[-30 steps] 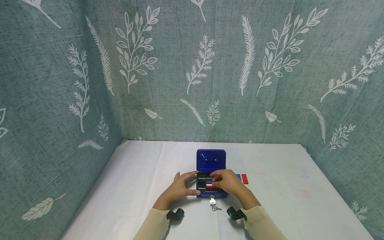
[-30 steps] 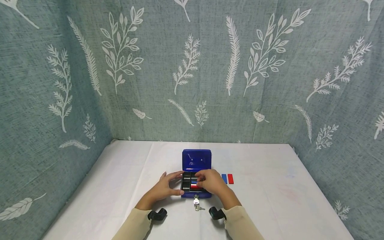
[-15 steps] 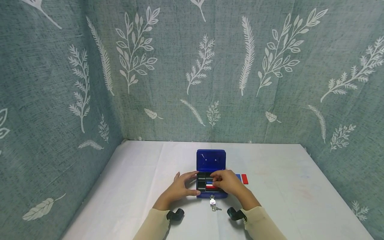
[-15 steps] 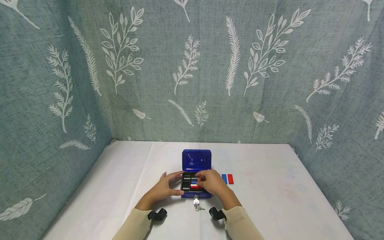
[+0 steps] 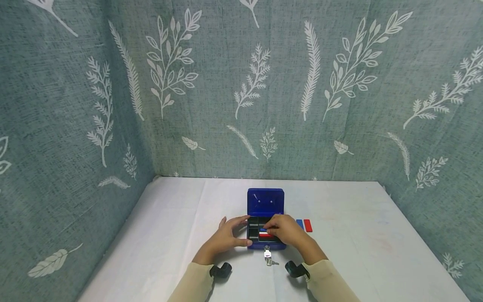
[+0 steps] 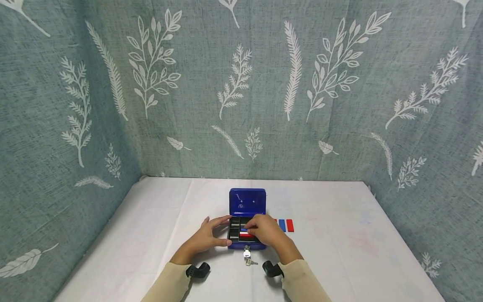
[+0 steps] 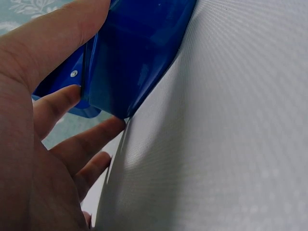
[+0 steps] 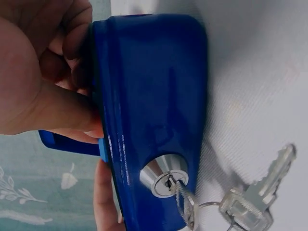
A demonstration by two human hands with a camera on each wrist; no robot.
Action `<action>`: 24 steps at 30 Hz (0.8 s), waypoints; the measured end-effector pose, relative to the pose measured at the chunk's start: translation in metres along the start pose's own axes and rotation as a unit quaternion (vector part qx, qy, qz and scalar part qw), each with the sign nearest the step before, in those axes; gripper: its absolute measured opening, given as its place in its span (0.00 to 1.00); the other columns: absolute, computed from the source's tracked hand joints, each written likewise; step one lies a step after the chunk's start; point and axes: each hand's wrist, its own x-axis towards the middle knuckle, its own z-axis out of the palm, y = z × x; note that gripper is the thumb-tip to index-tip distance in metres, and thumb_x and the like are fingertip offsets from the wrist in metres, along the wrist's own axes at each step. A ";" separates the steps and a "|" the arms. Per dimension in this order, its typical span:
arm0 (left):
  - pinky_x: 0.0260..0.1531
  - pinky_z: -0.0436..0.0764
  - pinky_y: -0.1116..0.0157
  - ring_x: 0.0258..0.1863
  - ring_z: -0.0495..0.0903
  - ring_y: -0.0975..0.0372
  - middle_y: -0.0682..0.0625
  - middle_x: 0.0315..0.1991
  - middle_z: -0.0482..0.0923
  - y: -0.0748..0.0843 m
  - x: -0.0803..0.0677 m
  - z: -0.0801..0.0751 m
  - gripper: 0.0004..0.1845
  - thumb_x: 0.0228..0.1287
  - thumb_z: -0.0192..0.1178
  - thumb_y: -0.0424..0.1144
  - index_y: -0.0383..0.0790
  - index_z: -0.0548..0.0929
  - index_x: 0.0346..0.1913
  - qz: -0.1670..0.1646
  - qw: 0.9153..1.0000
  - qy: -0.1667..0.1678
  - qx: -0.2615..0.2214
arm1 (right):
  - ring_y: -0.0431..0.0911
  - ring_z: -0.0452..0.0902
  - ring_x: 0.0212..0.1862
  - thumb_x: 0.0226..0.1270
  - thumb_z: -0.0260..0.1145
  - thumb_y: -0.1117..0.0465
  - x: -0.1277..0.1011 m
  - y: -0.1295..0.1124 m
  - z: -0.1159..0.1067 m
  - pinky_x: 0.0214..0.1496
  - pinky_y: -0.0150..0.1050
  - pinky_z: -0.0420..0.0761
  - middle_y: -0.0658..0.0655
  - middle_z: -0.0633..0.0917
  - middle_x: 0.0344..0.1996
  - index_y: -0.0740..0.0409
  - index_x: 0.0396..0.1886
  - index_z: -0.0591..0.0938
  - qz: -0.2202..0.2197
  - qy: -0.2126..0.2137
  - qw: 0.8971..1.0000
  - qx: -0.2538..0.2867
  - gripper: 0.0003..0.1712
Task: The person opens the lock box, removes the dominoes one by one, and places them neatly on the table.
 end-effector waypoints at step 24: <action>0.70 0.34 0.42 0.69 0.64 0.56 0.53 0.66 0.71 0.001 -0.001 -0.001 0.46 0.47 0.71 0.62 0.51 0.69 0.70 0.002 1.000 0.002 -0.002 | 0.43 0.77 0.40 0.67 0.66 0.60 -0.002 0.004 -0.001 0.51 0.48 0.80 0.46 0.83 0.36 0.53 0.56 0.81 0.049 0.068 0.994 0.066 0.18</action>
